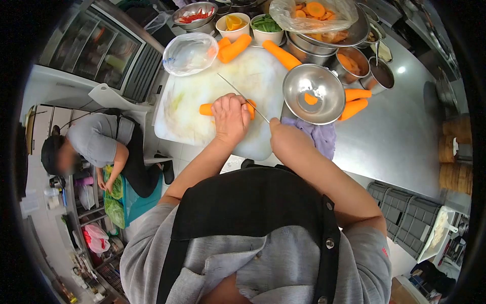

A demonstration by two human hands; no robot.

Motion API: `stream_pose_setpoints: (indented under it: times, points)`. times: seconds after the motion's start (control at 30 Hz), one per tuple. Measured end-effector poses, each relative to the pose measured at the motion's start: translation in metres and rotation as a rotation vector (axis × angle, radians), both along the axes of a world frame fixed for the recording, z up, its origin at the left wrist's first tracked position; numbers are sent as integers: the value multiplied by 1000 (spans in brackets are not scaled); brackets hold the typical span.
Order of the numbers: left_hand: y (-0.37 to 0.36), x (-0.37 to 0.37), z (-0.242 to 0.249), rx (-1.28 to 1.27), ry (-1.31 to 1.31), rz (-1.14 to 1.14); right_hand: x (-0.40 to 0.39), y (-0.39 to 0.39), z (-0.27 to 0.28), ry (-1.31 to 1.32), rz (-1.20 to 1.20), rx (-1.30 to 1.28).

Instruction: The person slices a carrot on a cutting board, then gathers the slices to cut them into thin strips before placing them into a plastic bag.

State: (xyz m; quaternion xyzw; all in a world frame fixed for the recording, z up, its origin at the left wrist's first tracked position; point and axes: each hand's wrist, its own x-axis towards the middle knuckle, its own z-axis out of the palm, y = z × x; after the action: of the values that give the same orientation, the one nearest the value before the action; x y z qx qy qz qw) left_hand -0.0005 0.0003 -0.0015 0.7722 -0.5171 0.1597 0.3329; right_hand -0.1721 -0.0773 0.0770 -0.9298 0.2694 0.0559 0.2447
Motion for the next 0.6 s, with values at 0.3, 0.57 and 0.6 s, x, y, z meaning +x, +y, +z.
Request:
stream_pose_setpoints:
  times: [0.3,0.57,0.6]
  points:
    - [0,5,-7,-46,29,-19,-4,-1,-19,-47,-26,-33]
    - [0,2,-3,-31,24,-16,-51,13,15,-7,-16,-85]
    - [0,1,-4,-32,19,-14,-51,13,16,-4,-11,-76]
